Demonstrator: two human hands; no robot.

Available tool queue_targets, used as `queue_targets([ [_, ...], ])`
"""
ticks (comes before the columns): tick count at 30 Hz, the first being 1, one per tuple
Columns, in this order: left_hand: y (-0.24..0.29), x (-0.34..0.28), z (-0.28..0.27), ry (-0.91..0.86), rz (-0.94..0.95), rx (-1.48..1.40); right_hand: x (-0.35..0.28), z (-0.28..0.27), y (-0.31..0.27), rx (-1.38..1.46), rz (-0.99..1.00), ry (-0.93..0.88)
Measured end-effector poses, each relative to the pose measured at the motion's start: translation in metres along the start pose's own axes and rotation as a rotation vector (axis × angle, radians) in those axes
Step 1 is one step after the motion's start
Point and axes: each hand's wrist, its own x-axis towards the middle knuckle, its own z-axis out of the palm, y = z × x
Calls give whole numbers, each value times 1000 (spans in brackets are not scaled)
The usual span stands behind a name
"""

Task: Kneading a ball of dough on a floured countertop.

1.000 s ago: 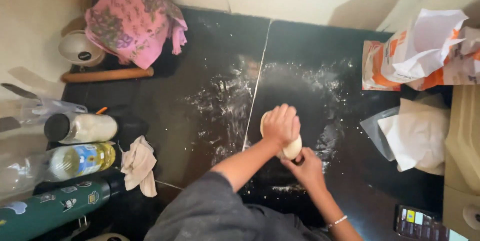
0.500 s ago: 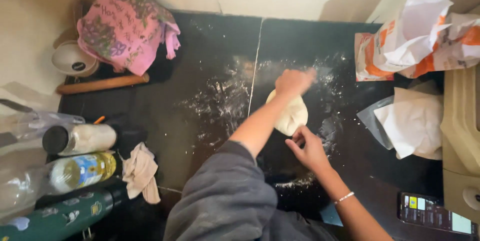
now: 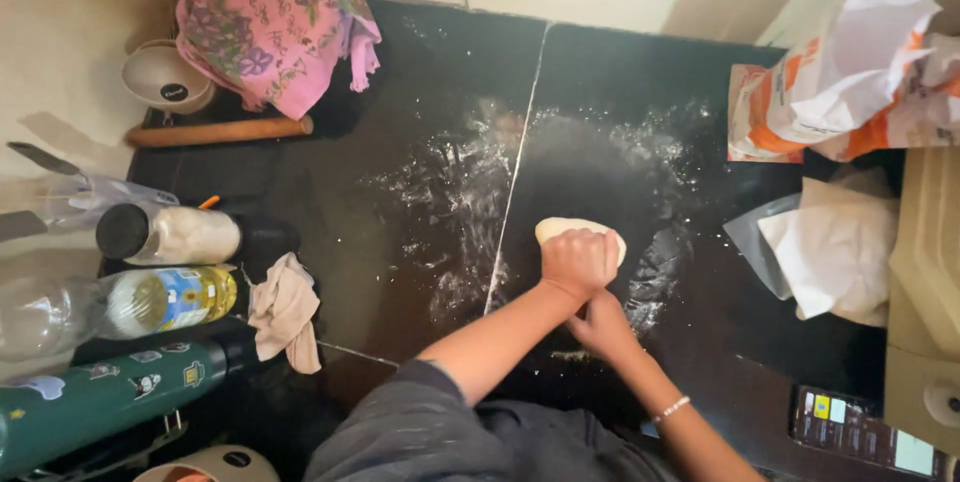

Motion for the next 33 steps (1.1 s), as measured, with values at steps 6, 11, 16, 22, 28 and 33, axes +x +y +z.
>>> queue_targets([
  [6, 4, 53, 28, 92, 99, -50, 8, -28, 23, -72, 14, -6],
  [11, 2, 96, 60, 49, 155, -154, 4, -58, 27, -80, 121, 180],
  [16, -3, 130, 64, -68, 161, -200, 10, -73, 15, 94, 169, 400],
  [22, -63, 143, 78, -681, 7, -284, 34, -59, 3, 61, -89, 340],
  [28, -52, 151, 4, -924, -580, -501, 38, -18, -6, 219, -195, 210],
  [33, -51, 105, -27, -742, -156, -253, 17, 24, -76, 127, -314, -29],
])
